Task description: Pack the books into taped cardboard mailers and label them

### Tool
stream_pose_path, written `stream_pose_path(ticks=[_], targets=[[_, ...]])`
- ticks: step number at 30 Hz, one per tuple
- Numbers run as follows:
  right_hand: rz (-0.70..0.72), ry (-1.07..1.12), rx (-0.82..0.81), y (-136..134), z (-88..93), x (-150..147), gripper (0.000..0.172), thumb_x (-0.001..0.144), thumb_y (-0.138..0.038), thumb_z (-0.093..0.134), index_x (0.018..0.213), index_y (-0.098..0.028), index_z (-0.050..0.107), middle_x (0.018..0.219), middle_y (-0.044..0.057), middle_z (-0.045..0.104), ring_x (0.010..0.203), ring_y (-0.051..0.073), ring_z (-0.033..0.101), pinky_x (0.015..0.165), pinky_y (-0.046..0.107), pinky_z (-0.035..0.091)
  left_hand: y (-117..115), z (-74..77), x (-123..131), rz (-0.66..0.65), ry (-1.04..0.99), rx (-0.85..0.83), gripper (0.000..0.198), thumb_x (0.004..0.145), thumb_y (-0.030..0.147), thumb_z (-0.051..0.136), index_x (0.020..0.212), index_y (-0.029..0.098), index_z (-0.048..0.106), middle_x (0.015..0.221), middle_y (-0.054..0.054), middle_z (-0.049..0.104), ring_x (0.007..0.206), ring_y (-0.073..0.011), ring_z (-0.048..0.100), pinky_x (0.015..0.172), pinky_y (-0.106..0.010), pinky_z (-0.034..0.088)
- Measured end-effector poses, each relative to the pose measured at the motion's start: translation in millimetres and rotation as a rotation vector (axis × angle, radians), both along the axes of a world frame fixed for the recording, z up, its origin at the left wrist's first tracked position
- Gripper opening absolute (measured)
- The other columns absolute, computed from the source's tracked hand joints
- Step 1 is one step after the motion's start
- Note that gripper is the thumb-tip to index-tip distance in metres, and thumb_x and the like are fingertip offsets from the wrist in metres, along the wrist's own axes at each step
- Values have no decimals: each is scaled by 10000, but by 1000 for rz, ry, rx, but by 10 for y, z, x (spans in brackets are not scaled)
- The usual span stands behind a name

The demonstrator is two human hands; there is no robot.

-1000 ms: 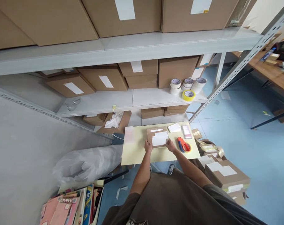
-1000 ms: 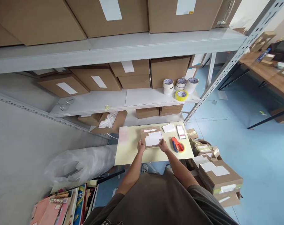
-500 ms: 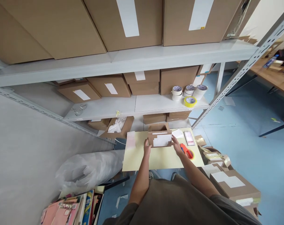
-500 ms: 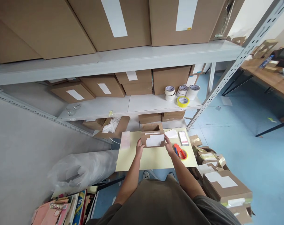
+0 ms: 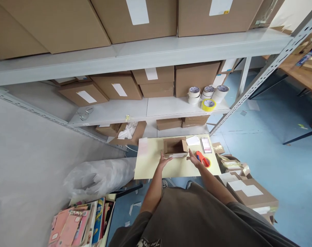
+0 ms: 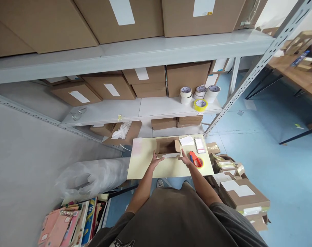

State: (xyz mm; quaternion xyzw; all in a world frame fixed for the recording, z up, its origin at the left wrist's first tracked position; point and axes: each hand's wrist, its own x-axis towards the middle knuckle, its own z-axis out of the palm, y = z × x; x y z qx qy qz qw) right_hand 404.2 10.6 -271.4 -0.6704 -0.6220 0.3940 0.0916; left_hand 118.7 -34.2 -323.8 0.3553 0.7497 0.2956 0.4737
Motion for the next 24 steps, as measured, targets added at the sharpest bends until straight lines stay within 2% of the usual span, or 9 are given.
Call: stream_pose_path(ticks=[2, 4, 7, 11, 14, 17, 20, 22, 24], targets=[[-19, 89, -14, 93, 56, 52, 714, 893, -399, 582, 1598, -314, 502, 1591, 131, 561, 1444, 317, 533, 1139, 462, 452, 27, 121, -93, 13, 106, 46, 1121, 863, 495, 850, 1726, 268, 170, 1694, -189, 421, 1549, -297, 453, 1201, -418, 454], [-41, 187, 22, 225, 145, 16, 658, 949, -394, 520, 1602, -321, 494, 1573, 101, 586, 1436, 289, 538, 1143, 439, 458, 106, 274, -125, -17, 234, 154, 812, 976, 471, 712, 1677, 275, 351, 1673, -142, 469, 1535, -276, 471, 1213, -404, 452], [3, 261, 100, 448, 283, -246, 571, 983, -372, 496, 1541, -274, 576, 1471, 103, 668, 1391, 294, 558, 1138, 445, 474, 330, 497, 7, -231, 296, 317, 429, 1064, 303, 496, 1461, 276, 656, 1509, -79, 649, 1448, -232, 560, 1238, -412, 434], [293, 278, 106, 624, 320, -678, 506, 961, -201, 486, 1430, -227, 676, 1395, 108, 710, 1320, 268, 603, 1161, 409, 465, 604, 625, 230, -583, 255, 236, 388, 934, 215, 635, 1297, 250, 768, 1325, -109, 750, 1418, -276, 576, 1266, -448, 398], [431, 199, 162, 625, 221, -730, 526, 909, -133, 536, 1415, -154, 679, 1437, 161, 669, 1384, 292, 555, 1223, 436, 401, 608, 586, 153, -593, 369, 162, 442, 814, 269, 803, 1254, 247, 773, 1410, -137, 702, 1553, -332, 415, 1309, -471, 304], [428, 63, 210, 564, 85, -552, 654, 861, -202, 687, 1510, -190, 608, 1587, 169, 535, 1548, 362, 351, 1285, 525, 281, 479, 489, -30, -503, 438, 133, 732, 679, 414, 937, 1354, 253, 704, 1663, -149, 474, 1653, -385, 170, 1319, -518, 240], [335, -37, 168, 484, -36, -339, 818, 812, -311, 822, 1577, -284, 532, 1726, 137, 344, 1601, 405, 234, 1260, 554, 287, 346, 385, -115, -473, 365, 46, 983, 553, 572, 980, 1417, 234, 653, 1789, -167, 192, 1657, -427, 98, 1280, -512, 309], [254, -58, 158, 444, -101, -249, 800, 818, -362, 858, 1553, -286, 551, 1723, 158, 336, 1564, 405, 325, 1186, 519, 393, 300, 332, -104, -484, 323, -1, 987, 549, 612, 972, 1395, 205, 665, 1806, -170, 69, 1649, -432, 135, 1246, -477, 368], [212, -59, 173, 436, -152, -215, 643, 899, -396, 823, 1483, -245, 599, 1615, 167, 479, 1435, 365, 512, 1092, 491, 503, 295, 300, -67, -504, 320, -14, 851, 612, 579, 963, 1322, 183, 708, 1809, -163, -7, 1634, -422, 216, 1222, -447, 404]])
